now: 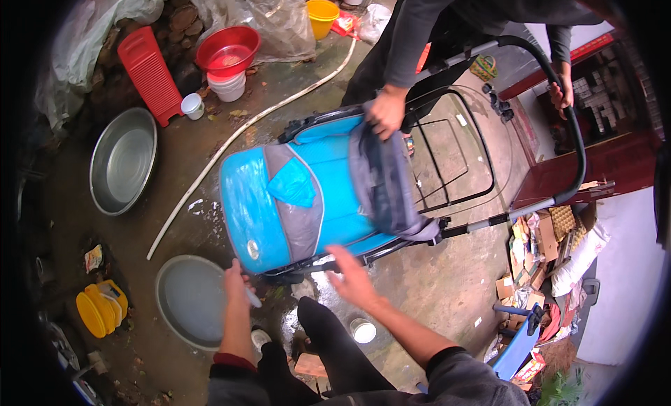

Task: The person scrubs the blue and gray fabric seat of a baby stroller with a brush and water from a metal basin, then removes the seat cover and washes it in the basin. The person repeatedly rinses the brush and wipes the stroller seat and cover.

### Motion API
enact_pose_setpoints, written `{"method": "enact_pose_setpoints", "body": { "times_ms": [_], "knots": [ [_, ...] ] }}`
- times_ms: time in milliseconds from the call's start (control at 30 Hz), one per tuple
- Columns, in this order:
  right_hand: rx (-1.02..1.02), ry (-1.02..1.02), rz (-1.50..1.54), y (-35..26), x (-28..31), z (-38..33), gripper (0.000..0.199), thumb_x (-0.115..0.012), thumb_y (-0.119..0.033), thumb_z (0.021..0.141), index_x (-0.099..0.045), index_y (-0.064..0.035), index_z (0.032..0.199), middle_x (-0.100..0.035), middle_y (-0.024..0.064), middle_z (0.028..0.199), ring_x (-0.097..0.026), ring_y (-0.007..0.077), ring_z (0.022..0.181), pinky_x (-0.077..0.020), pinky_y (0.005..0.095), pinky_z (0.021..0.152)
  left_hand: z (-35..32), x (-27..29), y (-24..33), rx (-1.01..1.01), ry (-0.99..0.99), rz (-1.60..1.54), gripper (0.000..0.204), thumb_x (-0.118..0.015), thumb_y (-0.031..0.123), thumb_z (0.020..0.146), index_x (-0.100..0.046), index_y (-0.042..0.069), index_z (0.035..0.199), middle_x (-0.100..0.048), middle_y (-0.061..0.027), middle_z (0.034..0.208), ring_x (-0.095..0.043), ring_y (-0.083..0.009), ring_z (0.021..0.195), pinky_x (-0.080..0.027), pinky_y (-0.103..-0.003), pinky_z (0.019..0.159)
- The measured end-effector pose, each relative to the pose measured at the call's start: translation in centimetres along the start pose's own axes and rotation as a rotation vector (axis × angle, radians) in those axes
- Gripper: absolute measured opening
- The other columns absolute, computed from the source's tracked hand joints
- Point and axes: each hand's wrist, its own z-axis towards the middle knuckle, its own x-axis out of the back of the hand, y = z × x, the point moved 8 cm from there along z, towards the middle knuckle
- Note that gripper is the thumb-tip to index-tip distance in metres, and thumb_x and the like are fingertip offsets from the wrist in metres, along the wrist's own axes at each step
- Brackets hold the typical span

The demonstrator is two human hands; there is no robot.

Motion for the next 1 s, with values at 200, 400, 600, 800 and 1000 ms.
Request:
{"method": "enact_pose_setpoints", "body": {
  "times_ms": [200, 400, 600, 800, 1000],
  "knots": [
    [-0.218, -0.21, 0.428, -5.9, -15.9, -1.0, 0.06, -0.066, -0.026, 0.098, -0.042, -0.0063, 0.149, -0.046, 0.0183, 0.149, -0.047, 0.0258, 0.137, -0.0389, 0.0383, 0.111, -7.7, -4.5, 0.3, -0.302, -0.225, -0.509, 0.055, -0.044, 0.065, 0.1, -0.056, 0.011, 0.095, -0.056, -0.0063, 0.092, -0.055, -0.0175, 0.086, -0.045, -0.031, 0.081],
    [-0.527, 0.14, 0.784, -0.9, -14.2, 1.0, 0.049, -0.056, -0.023, 0.103, -0.041, -0.0091, 0.148, -0.058, 0.0138, 0.134, -0.059, 0.0235, 0.118, -0.046, 0.0355, 0.101, -13.8, -9.6, 1.8, -0.419, -0.646, -0.364, 0.065, -0.028, 0.05, 0.11, -0.053, 0.0, 0.142, -0.055, -0.0142, 0.143, -0.048, -0.0243, 0.134, -0.033, -0.037, 0.115],
    [-0.849, 0.047, 0.778, 4.4, -8.2, 3.0, 0.047, -0.058, -0.013, 0.097, -0.043, -0.0177, 0.141, -0.065, 0.0085, 0.101, -0.056, 0.0132, 0.068, -0.0475, 0.0304, 0.058, -7.6, -0.8, 6.4, -0.851, 0.229, 0.429, 0.052, -0.067, 0.025, 0.095, -0.054, 0.0, 0.138, -0.061, -0.0196, 0.133, -0.058, -0.0287, 0.121, -0.044, -0.039, 0.104],
    [-0.94, -0.039, 0.989, 5.8, -11.0, 6.4, 0.053, -0.057, -0.013, 0.093, -0.041, -0.022, 0.143, -0.064, 0.01, 0.098, -0.058, 0.0171, 0.07, -0.0479, 0.0387, 0.057, 3.9, -1.0, 1.8, -0.216, -0.076, 0.025, 0.064, -0.079, 0.027, 0.085, -0.053, -0.005, 0.135, -0.069, -0.0202, 0.114, -0.067, -0.032, 0.103, -0.052, -0.043, 0.093],
    [0.094, 0.108, -0.068, 2.2, -20.1, 12.2, 0.048, -0.059, -0.016, 0.094, -0.048, -0.0159, 0.141, -0.052, 0.019, 0.136, -0.052, 0.0376, 0.122, -0.0427, 0.0471, 0.102, 3.5, -2.7, 1.4, -0.458, 0.102, 0.535, 0.051, -0.06, 0.042, 0.096, -0.064, -0.005, 0.116, -0.068, -0.0289, 0.11, -0.064, -0.0473, 0.106, -0.049, -0.052, 0.092]
  ]
}}
